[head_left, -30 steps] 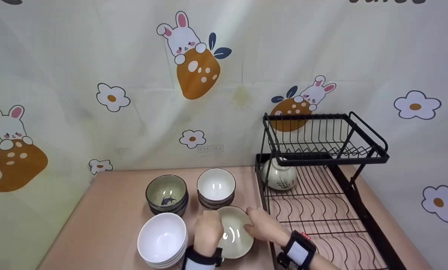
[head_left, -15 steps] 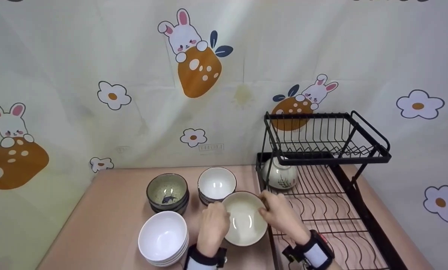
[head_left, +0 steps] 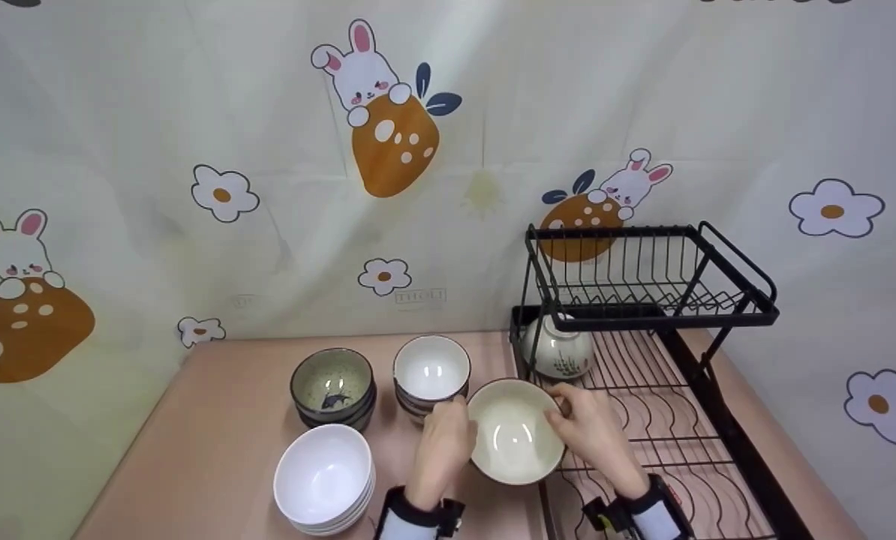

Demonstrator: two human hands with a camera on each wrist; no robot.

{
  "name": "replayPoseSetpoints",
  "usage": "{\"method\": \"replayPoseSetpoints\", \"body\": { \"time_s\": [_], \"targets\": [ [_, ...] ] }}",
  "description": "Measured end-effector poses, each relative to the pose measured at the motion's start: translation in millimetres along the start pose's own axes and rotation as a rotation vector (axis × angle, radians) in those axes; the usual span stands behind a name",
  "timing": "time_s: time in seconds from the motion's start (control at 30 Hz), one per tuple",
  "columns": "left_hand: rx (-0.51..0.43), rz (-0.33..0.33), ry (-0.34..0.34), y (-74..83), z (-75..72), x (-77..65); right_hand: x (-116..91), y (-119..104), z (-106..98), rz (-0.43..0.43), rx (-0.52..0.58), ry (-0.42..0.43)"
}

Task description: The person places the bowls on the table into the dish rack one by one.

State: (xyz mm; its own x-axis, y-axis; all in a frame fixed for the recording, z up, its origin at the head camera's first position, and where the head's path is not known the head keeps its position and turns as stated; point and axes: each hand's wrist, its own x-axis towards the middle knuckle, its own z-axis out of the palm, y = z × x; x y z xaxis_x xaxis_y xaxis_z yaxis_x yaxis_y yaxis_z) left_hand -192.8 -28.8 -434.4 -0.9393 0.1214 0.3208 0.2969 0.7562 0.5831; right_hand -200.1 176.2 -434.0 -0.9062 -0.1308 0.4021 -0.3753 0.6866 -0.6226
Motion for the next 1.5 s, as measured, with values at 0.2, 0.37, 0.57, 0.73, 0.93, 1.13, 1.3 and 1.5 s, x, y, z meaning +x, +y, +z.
{"method": "replayPoseSetpoints", "body": {
  "time_s": [0.2, 0.37, 0.57, 0.73, 0.93, 1.13, 1.3, 1.5],
  "targets": [
    [-0.037, 0.043, 0.011, 1.8, -1.3, 3.0, -2, 6, -5, 0.094, 0.066, -0.018],
    [-0.081, 0.075, 0.048, 4.9, -1.0, 3.0, -3, 9, -10, 0.141, 0.184, -0.082],
    [-0.137, 0.087, 0.055, 10.6, 3.4, 3.6, -4, 16, -20, 0.222, 0.379, -0.202],
    [-0.165, 0.111, 0.058, 14.7, 7.4, 3.6, -7, 26, -29, 0.340, 0.624, -0.367],
    [-0.167, 0.152, 0.043, 16.6, 12.8, 3.0, -10, 32, -35, 0.394, 0.680, -0.426],
    [-0.184, 0.164, 0.027, 21.2, 24.9, 2.4, -10, 33, -43, 0.419, 0.637, -0.368],
    [-0.261, 0.156, -0.039, 27.6, 33.3, 1.2, -9, 36, -52, 0.415, 0.567, -0.324],
    [-0.266, 0.101, -0.177, 33.7, 39.1, -2.1, -8, 43, -59, 0.437, 0.526, -0.283]
  ]
}}
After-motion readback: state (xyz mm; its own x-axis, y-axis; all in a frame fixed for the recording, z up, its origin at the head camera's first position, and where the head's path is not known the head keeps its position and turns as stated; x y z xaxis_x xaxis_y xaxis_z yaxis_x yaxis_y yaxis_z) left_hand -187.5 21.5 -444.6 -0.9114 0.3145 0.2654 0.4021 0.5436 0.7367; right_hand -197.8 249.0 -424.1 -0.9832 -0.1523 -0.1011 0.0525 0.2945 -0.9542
